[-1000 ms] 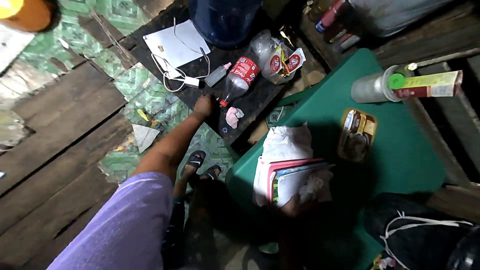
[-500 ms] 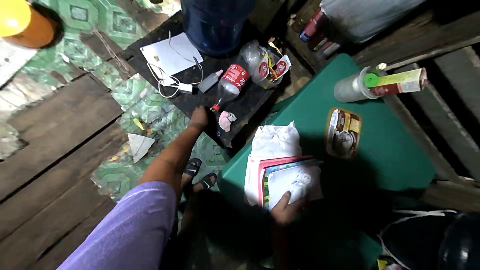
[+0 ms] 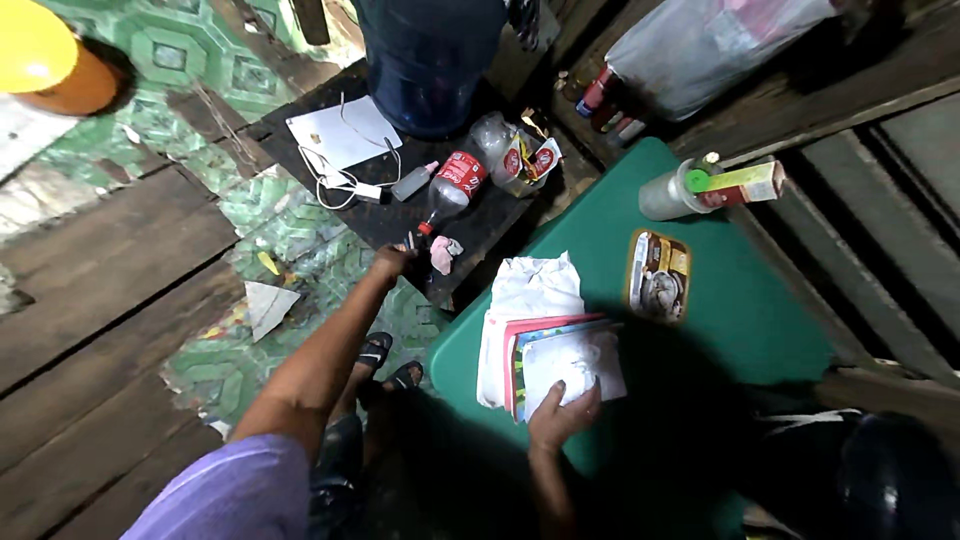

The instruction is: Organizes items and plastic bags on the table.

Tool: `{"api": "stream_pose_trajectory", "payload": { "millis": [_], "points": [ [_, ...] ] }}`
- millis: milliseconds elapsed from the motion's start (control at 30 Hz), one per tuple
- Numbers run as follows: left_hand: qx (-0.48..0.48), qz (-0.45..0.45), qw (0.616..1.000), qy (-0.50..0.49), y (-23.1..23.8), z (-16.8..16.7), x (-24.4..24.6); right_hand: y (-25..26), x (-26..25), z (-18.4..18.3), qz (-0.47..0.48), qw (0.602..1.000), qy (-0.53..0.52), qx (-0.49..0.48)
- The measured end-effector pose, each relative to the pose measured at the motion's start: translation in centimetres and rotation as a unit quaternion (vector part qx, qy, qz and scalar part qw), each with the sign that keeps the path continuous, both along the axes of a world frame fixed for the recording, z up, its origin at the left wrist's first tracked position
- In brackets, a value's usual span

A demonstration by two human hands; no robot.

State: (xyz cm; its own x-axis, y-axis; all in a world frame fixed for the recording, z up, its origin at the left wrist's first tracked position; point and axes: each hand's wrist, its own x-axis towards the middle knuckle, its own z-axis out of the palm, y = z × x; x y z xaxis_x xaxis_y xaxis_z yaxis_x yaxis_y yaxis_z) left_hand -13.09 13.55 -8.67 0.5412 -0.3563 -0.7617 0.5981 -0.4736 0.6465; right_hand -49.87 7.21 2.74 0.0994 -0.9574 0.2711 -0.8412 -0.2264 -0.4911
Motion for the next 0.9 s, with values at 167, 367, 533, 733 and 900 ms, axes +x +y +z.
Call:
{"api": "stream_pose_trajectory", "payload": {
  "millis": [167, 367, 533, 733, 900],
  "points": [
    [-0.086, -0.017, 0.996, 0.013, 2.7, 9.9, -4.0, 0.1, -0.7, 0.9, 0.02, 1.0, -0.003, 0.007],
    [-0.163, -0.187, 0.968, -0.018, 4.0, 20.5, -11.1, 1.4, -0.5, 11.2, 0.073, 0.99, -0.112, 0.044],
    [-0.206, -0.424, 0.874, -0.119, 3.0, 27.5, -18.0, 2.3, 3.9, 13.7, 0.155, 0.812, -0.406, 0.39],
    [-0.087, -0.468, 0.815, -0.331, 3.1, 26.1, -21.4, 4.6, 9.0, 16.7, -0.021, 0.658, -0.46, 0.596],
    [-0.106, -0.513, 0.828, -0.2, 5.4, 32.0, -14.2, 5.1, 10.4, 13.9, 0.044, 0.626, -0.485, 0.609]
  ]
}}
